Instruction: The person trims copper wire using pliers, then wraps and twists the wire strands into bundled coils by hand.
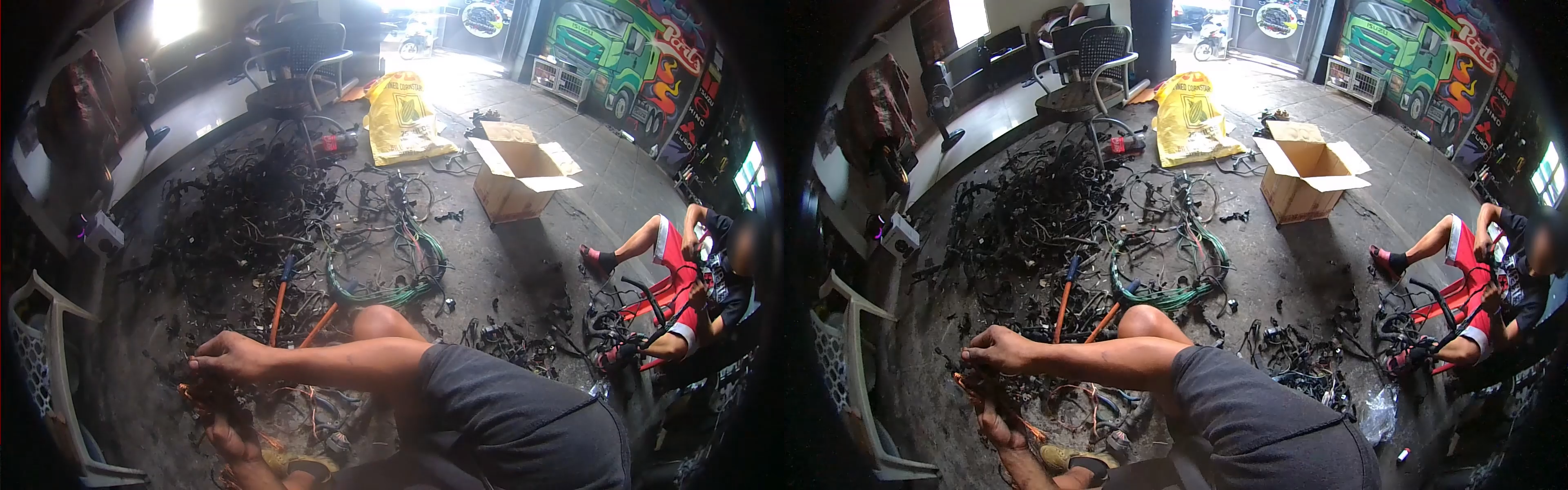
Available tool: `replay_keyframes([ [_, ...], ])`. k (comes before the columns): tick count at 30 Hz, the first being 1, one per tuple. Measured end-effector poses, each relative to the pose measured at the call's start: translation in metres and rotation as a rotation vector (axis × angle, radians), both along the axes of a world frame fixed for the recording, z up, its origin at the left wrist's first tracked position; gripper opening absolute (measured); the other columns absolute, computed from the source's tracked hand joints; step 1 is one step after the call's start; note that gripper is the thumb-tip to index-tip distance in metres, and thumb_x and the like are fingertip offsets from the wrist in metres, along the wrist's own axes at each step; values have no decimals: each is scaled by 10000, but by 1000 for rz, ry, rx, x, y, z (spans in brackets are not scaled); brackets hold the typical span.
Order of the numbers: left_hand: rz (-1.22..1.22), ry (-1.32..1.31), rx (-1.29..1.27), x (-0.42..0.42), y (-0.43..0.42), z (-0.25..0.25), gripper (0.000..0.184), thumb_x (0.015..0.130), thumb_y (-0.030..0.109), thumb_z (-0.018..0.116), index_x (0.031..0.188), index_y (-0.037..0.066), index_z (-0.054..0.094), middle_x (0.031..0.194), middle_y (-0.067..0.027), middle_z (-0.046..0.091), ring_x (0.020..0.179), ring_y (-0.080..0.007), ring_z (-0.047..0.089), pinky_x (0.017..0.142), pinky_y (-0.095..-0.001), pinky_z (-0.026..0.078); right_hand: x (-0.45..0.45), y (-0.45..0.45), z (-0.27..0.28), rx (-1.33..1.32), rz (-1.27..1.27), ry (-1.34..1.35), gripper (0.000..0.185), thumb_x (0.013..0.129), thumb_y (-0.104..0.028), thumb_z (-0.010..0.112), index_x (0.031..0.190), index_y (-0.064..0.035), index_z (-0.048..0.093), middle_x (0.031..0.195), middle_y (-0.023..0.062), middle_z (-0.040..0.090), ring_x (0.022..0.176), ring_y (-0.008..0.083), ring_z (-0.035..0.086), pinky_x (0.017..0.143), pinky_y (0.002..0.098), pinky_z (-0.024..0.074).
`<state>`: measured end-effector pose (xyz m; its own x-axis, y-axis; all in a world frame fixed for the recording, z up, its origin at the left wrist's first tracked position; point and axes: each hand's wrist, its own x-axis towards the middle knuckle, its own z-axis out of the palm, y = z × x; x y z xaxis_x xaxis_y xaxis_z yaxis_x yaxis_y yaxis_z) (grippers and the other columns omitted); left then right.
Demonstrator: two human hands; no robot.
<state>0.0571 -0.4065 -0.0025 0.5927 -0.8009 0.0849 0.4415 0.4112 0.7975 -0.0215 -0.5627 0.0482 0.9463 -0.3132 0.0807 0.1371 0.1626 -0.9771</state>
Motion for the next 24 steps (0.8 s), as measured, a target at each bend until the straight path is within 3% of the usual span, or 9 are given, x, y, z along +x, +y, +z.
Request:
replay_keyframes([
  [1,0,1,2,-4,-1,5,503,887,74,521,1372,91,389,1367,-46,443,1282,-187,391,1096,-352,272,1,1,-1,-2,-38,-5,372,937,-338,553,939,23,642,767,-10,624,727,44,510,642,265,439],
  [3,86,31,168,-13,-1,17,486,886,80,543,1353,99,412,1308,-39,492,1200,-179,466,1020,-351,373,3,3,-4,-5,-74,-7,367,933,-328,563,921,30,641,750,-21,614,709,39,500,626,262,432],
  [5,85,96,165,-19,-2,24,478,886,82,547,1346,104,419,1281,-37,510,1167,-174,488,983,-361,407,6,7,-5,135,-126,-92,354,917,-288,593,757,26,629,600,-45,501,590,45,410,526,277,370],
  [10,1,222,190,-6,5,9,474,882,67,545,1339,118,428,1247,-31,536,1114,-164,524,921,-390,464,9,10,-11,173,-91,-62,327,914,-284,602,737,-9,615,621,-70,493,597,23,400,525,246,343],
  [12,60,233,209,-6,4,5,403,872,74,579,1267,82,500,1069,-27,626,847,-97,606,664,-229,510,12,9,-18,167,-81,-59,308,919,-289,596,772,-21,628,656,-73,519,629,11,424,550,225,357],
  [16,63,266,167,-4,8,2,377,876,66,575,1248,79,521,1039,-29,635,804,-81,604,617,-201,502,11,7,-15,229,-3,-67,311,917,-311,593,776,-37,635,663,-61,543,622,27,465,559,229,377],
  [18,-110,406,107,21,19,-21,537,885,8,496,1377,186,377,1252,-7,533,985,-110,583,865,-363,515,8,6,-9,266,49,-62,316,919,-321,588,783,-41,640,670,-54,555,626,33,483,565,229,388],
  [24,-48,292,129,-11,12,16,560,886,-4,484,1382,231,370,1138,30,555,837,-76,574,826,-332,536,5,5,-3,226,101,-141,347,945,-337,539,862,-23,661,713,-36,586,655,47,509,593,228,415],
])
